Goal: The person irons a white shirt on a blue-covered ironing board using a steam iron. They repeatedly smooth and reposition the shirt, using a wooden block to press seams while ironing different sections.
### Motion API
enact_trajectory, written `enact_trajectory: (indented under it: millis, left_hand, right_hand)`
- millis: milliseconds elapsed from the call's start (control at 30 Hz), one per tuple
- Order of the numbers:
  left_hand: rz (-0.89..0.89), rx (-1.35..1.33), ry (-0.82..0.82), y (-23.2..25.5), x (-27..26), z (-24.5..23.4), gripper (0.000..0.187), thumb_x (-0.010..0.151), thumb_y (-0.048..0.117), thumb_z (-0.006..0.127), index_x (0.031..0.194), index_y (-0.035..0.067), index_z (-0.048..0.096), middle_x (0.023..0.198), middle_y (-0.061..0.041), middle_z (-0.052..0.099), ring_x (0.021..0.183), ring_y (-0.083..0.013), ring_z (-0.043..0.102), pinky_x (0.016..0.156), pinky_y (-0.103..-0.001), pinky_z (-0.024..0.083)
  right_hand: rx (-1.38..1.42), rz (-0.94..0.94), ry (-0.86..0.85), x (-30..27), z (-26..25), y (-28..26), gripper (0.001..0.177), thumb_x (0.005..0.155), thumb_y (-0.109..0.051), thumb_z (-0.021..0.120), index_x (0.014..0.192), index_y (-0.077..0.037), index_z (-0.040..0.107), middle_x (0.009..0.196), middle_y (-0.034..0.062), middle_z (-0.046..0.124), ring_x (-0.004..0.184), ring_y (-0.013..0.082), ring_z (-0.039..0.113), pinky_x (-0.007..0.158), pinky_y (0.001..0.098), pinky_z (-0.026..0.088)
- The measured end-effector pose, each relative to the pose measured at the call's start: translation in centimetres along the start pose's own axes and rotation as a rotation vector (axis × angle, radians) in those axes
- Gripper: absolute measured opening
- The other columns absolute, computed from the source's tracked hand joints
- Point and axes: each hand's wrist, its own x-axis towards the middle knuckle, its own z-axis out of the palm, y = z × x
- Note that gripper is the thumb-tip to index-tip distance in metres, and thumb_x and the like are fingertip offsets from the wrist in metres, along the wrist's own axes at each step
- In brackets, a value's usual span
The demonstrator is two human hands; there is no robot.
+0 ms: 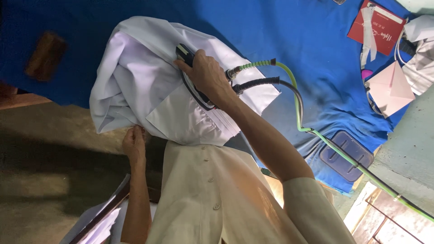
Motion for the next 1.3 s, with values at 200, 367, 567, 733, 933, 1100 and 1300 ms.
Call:
enact_trajectory:
  millis: [200, 367, 567, 733, 933, 1100, 1300]
  left_hand:
    - [0.001, 0.009, -0.008, 1.4, -0.3, -0.9, 0.036, 0.116, 0.035, 0.052, 0.115, 0.004, 0.068, 0.098, -0.013, 0.065, 0.088, -0.0205, 0.061, 0.076, -0.038, 0.051]
    - [0.117, 0.057, 0.161, 3.6, 1.2, -3.3, 0.030, 0.110, 0.027, 0.058, 0.112, -0.001, 0.070, 0.098, -0.024, 0.065, 0.096, -0.0364, 0.063, 0.089, -0.047, 0.047]
    - [0.509, 0.336, 0.428, 5.8, 10.4, -9.0, 0.027, 0.118, 0.014, 0.055, 0.095, 0.002, 0.058, 0.083, -0.011, 0.055, 0.078, -0.0244, 0.049, 0.073, -0.042, 0.040]
    - [0.627, 0.617, 0.328, 12.0, 18.1, -10.0, 0.060, 0.108, 0.002, 0.080, 0.153, -0.009, 0.042, 0.145, -0.035, 0.037, 0.133, -0.0536, 0.040, 0.110, -0.066, 0.035]
    - [0.805, 0.885, 0.289, 11.8, 24.6, -9.6, 0.051, 0.112, 0.016, 0.088, 0.146, -0.012, 0.062, 0.138, -0.029, 0.041, 0.115, -0.0458, 0.040, 0.092, -0.060, 0.044]
    - [0.725, 0.913, 0.267, 8.8, 29.8, -9.6, 0.068, 0.106, 0.019, 0.096, 0.151, -0.007, 0.051, 0.138, -0.036, 0.047, 0.121, -0.0536, 0.040, 0.095, -0.066, 0.032]
    - [0.645, 0.764, 0.203, 14.5, 24.8, -6.8, 0.063, 0.104, 0.022, 0.087, 0.150, 0.001, 0.049, 0.137, -0.031, 0.047, 0.121, -0.0462, 0.041, 0.092, -0.061, 0.045]
  right_hand:
    - [0.074, 0.001, -0.020, -3.6, -1.7, 0.3, 0.073, 0.092, -0.068, 0.054, 0.105, 0.003, 0.057, 0.087, 0.0267, 0.068, 0.086, 0.0477, 0.073, 0.067, 0.0570, 0.059]
    - [-0.051, 0.059, -0.166, -8.7, -2.4, 3.1, 0.082, 0.091, -0.077, 0.049, 0.107, 0.003, 0.053, 0.088, 0.0359, 0.067, 0.090, 0.0549, 0.070, 0.075, 0.0624, 0.056]
    - [-0.026, 0.264, -0.351, -9.4, -3.0, 3.7, 0.063, 0.088, -0.066, 0.063, 0.100, -0.007, 0.045, 0.077, 0.0194, 0.068, 0.068, 0.0419, 0.063, 0.060, 0.0459, 0.044]
    - [-0.049, 0.125, -0.308, -5.3, -2.2, 1.1, 0.063, 0.090, -0.068, 0.057, 0.094, -0.006, 0.042, 0.075, 0.0174, 0.066, 0.068, 0.0428, 0.063, 0.056, 0.0480, 0.044]
    - [-0.039, 0.075, -0.295, 0.3, -1.8, -3.7, 0.069, 0.089, -0.072, 0.047, 0.104, -0.005, 0.048, 0.096, 0.0192, 0.069, 0.084, 0.0394, 0.065, 0.066, 0.0491, 0.049]
    - [0.038, 0.130, -0.264, 2.1, -1.1, -4.5, 0.067, 0.088, -0.069, 0.055, 0.105, -0.004, 0.051, 0.102, 0.0192, 0.071, 0.080, 0.0346, 0.068, 0.061, 0.0447, 0.051]
    - [0.074, 0.048, -0.274, -2.9, -2.3, -2.0, 0.056, 0.095, -0.061, 0.054, 0.105, -0.006, 0.047, 0.105, 0.0224, 0.070, 0.088, 0.0423, 0.069, 0.066, 0.0500, 0.053]
